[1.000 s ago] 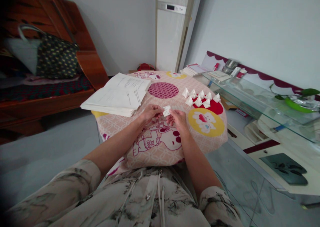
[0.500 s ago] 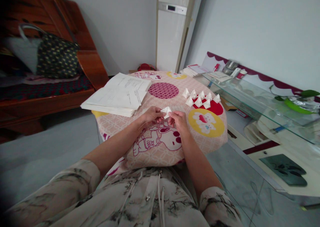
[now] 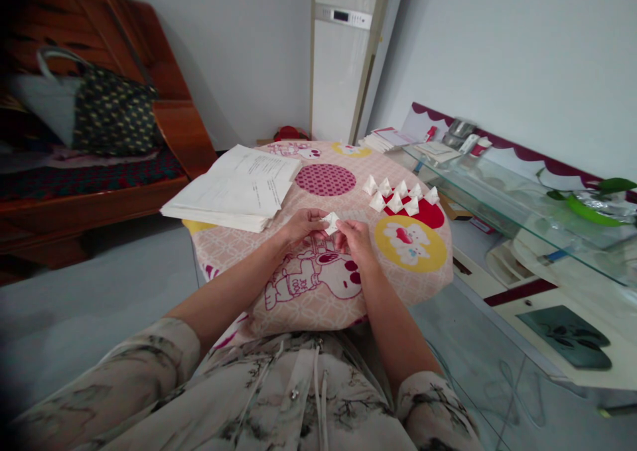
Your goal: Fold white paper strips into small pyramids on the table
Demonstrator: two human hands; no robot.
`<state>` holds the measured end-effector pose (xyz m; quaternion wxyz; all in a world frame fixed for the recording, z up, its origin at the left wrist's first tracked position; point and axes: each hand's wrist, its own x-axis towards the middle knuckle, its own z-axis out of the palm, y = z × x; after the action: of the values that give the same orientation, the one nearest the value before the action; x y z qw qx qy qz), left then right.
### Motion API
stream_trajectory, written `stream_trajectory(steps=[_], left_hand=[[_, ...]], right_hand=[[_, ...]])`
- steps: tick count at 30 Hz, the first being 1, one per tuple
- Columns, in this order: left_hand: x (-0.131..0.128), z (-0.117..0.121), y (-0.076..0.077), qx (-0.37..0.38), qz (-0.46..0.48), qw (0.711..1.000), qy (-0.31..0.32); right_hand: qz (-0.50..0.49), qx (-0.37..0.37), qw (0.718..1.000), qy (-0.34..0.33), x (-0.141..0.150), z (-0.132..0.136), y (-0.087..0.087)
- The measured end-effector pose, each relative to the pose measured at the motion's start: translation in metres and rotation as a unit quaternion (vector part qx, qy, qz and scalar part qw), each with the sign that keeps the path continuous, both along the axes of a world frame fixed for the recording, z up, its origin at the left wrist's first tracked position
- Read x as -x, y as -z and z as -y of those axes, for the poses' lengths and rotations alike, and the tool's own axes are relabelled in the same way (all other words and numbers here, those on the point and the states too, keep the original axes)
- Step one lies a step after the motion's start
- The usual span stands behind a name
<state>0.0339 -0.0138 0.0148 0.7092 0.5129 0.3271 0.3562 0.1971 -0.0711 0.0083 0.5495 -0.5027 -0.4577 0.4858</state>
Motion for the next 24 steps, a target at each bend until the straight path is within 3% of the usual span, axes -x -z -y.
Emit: stream_trajectory(steps=[7, 12, 14, 17, 19, 21, 24], left_hand=[[0.001, 0.005, -0.005, 0.009, -0.09, 0.996, -0.011], [0.003, 0.009, -0.007, -0.022, -0.229, 0.973, 0.012], [0.004, 0.01, -0.006, -0.086, -0.318, 0.944, 0.009], [0.005, 0.01, -0.005, -0.263, -0.433, 0.86, -0.055], [0.005, 0.01, -0.002, -0.369, -0.448, 0.811, -0.078], [0.005, 0.009, 0.0, -0.434, -0.432, 0.789, -0.057], [0.007, 0.008, 0.004, -0.464, -0.406, 0.787, -0.001]], right_hand=[[0.054, 0.055, 0.997, -0.018, -0.004, -0.001, 0.002], [0.23, 0.104, 0.968, 0.007, -0.003, -0.005, 0.005], [0.353, 0.087, 0.931, 0.037, -0.002, -0.006, 0.006], [0.511, 0.014, 0.856, 0.071, -0.001, -0.005, 0.006], [0.565, -0.049, 0.821, 0.062, -0.003, -0.004, 0.006], [0.583, -0.113, 0.804, 0.031, -0.005, -0.003, 0.008], [0.576, -0.189, 0.795, -0.035, -0.009, -0.004, 0.014]])
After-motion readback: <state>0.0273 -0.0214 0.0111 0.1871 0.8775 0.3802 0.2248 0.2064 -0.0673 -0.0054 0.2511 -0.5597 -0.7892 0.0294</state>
